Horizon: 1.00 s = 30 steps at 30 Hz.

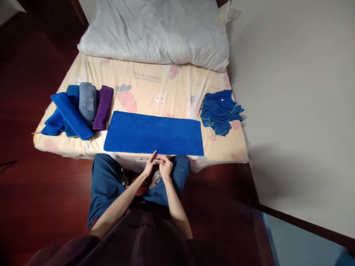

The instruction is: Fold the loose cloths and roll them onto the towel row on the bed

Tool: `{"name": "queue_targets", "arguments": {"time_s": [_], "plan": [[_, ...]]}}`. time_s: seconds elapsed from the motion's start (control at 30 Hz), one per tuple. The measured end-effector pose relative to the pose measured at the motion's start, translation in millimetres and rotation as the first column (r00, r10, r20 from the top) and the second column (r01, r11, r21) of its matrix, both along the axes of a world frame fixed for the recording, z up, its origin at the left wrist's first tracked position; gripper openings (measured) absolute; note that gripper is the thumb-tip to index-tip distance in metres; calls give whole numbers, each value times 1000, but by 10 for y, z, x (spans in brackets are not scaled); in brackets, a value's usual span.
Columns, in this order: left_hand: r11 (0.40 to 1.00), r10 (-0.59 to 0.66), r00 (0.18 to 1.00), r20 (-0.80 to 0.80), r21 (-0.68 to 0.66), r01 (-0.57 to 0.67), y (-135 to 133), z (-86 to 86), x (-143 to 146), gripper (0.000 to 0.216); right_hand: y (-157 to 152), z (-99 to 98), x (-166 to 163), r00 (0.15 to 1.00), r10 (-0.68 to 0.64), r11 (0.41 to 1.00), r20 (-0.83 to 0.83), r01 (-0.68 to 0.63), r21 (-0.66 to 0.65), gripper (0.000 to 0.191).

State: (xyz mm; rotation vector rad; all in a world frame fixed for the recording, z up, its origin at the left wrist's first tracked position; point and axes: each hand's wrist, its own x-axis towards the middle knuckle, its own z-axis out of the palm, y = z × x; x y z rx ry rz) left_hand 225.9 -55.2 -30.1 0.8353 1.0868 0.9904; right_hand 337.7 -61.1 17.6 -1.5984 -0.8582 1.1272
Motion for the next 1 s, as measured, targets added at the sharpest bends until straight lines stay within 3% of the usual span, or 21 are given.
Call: {"name": "queue_targets", "arguments": {"time_s": [0.1,0.23,0.37,0.43,0.57,0.6,0.67,0.77,1.0], "plan": [[998,51,994,100,-33,-47,17,-92,66,89,558,271,326,997,8,998,76,-13,59,31],[998,36,992,122,-52,-30,49,-57,127,81,1738,547,515,969,216,972,116,-225,69,16],[986,134,982,130,-115,-120,47,26,169,62,2787,491,356,901,322,928,292,-361,89,11],[960,243,963,114,-172,-222,45,47,216,59,3106,380,265,795,417,887,440,-461,-8,5],[885,424,896,133,-272,-378,87,49,366,62,3384,180,209,381,614,740,692,-583,-336,20],[870,451,881,141,-290,-399,104,44,404,62,3410,152,214,299,628,717,719,-581,-385,21],[852,484,863,146,-301,-428,132,38,464,60,3441,123,230,214,636,695,742,-576,-430,20],[854,489,865,113,-264,-449,147,64,492,56,3466,135,254,228,648,688,727,-586,-429,17],[893,431,903,-10,-144,-427,107,260,396,48,3464,314,336,465,617,741,634,-615,-270,20]]}}
